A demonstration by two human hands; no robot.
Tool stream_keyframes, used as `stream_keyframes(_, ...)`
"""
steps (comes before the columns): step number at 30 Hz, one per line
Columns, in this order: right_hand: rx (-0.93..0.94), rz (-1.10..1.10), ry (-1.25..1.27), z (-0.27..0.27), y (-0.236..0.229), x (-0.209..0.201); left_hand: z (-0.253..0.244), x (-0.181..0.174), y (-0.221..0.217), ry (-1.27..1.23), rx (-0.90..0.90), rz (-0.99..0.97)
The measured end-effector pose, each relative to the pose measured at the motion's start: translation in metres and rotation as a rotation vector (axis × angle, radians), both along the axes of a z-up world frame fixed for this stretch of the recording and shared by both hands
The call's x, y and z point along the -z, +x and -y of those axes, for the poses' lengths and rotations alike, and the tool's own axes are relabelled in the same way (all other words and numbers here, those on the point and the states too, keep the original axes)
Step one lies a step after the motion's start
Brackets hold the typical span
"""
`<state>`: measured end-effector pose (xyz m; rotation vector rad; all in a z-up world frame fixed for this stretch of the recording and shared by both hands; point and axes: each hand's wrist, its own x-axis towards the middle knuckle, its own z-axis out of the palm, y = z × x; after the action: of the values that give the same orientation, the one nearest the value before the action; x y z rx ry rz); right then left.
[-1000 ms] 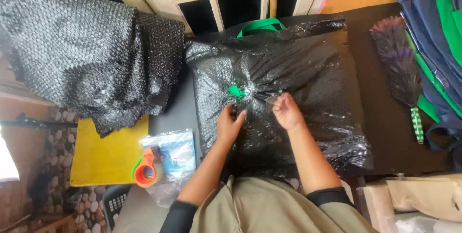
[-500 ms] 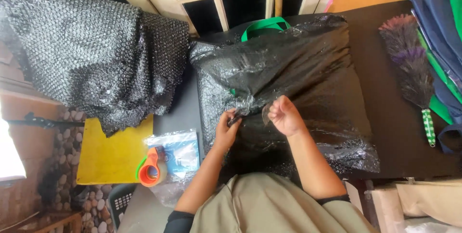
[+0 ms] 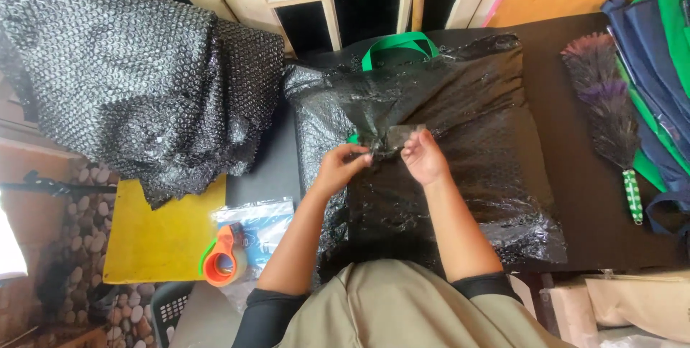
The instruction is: Wrapping a green tote bag with black bubble wrap and securing it with adhesive tape.
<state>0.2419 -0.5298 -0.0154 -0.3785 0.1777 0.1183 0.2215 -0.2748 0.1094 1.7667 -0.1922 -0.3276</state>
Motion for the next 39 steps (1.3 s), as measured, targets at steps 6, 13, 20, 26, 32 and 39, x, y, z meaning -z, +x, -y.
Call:
stream_keyframes(6, 0.006, -0.015, -0.048, -0.009, 0.003, 0.014, 0.015, 0.027, 0.009, 0.226, -0.296, 0.22)
stream_keyframes(13, -0.013, 0.033, -0.207, -0.029, 0.005, -0.011, -0.01, 0.025, 0.023, 0.216, -0.126, 0.281)
stream_keyframes(20, -0.109, 0.218, -0.238, -0.039, 0.005, -0.065, -0.01, 0.035, 0.026, 0.584, -0.191, 0.447)
stream_keyframes(26, -0.381, 0.451, -0.06, -0.041, 0.026, -0.071, -0.01, 0.086, 0.029, 0.82, -0.341, 0.71)
stream_keyframes(32, -0.69, 0.362, 0.416, -0.054, 0.039, -0.001, 0.01, 0.085, 0.03, 0.74, 0.075, 0.88)
stream_keyframes(39, -0.768, 0.364, 0.448, -0.052, 0.044, 0.014, -0.008, 0.058, 0.042, 0.223, 0.058, 0.21)
